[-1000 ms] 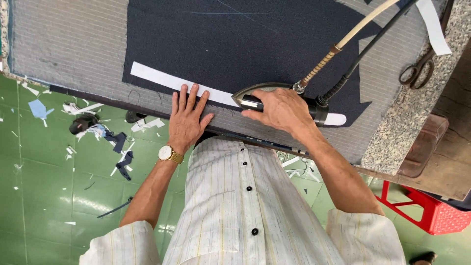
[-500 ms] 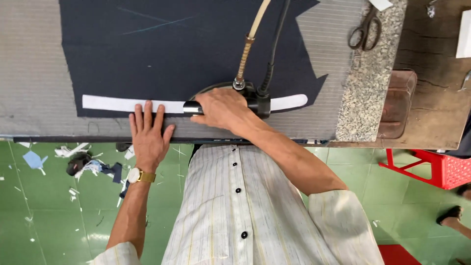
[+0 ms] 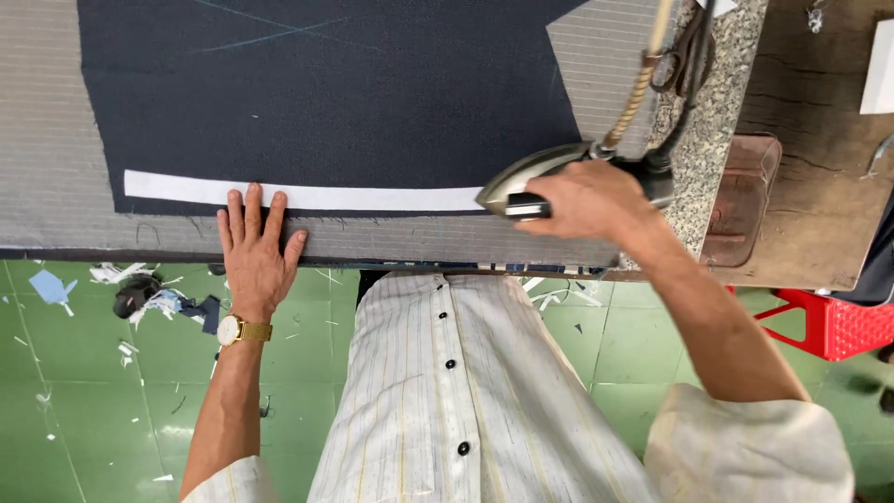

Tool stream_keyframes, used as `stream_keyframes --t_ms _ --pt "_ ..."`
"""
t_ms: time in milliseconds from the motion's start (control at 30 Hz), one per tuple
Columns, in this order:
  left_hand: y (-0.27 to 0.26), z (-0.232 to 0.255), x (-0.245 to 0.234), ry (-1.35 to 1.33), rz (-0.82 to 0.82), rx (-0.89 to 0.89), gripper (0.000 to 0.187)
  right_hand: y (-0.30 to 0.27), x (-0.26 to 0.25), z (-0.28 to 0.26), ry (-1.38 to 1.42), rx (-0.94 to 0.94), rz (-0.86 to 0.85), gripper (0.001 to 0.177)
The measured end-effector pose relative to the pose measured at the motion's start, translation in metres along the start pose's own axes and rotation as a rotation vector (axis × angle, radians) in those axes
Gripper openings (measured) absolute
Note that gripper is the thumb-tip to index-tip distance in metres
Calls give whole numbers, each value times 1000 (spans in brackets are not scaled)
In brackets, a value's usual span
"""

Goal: The person irons a long white strip of fabric on a workbench, then places a dark blue fabric piece over it and irons it. They then place the white strip along the edge of the blue fabric and iron it again.

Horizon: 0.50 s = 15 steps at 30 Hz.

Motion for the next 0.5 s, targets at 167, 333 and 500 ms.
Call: stream_keyframes --t_ms 167,333,500 --pt "-1 -2 -2 -3 15 -3 61 6 11 44 -24 63 39 49" --pt "1 -1 -11 22 36 8 57 12 7 56 -49 104 162 48" --pt "0 -7 -7 13 13 -6 58 22 10 25 -21 89 177 52"
Point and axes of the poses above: each hand's wrist, its own y-axis towards the middle knuckle, its own x-axis out of the palm, z = x × y, the point moved 9 cm from there along y, towards the middle knuckle, and after that the axes turned 14 degrees about x, right-handed, at the moved point
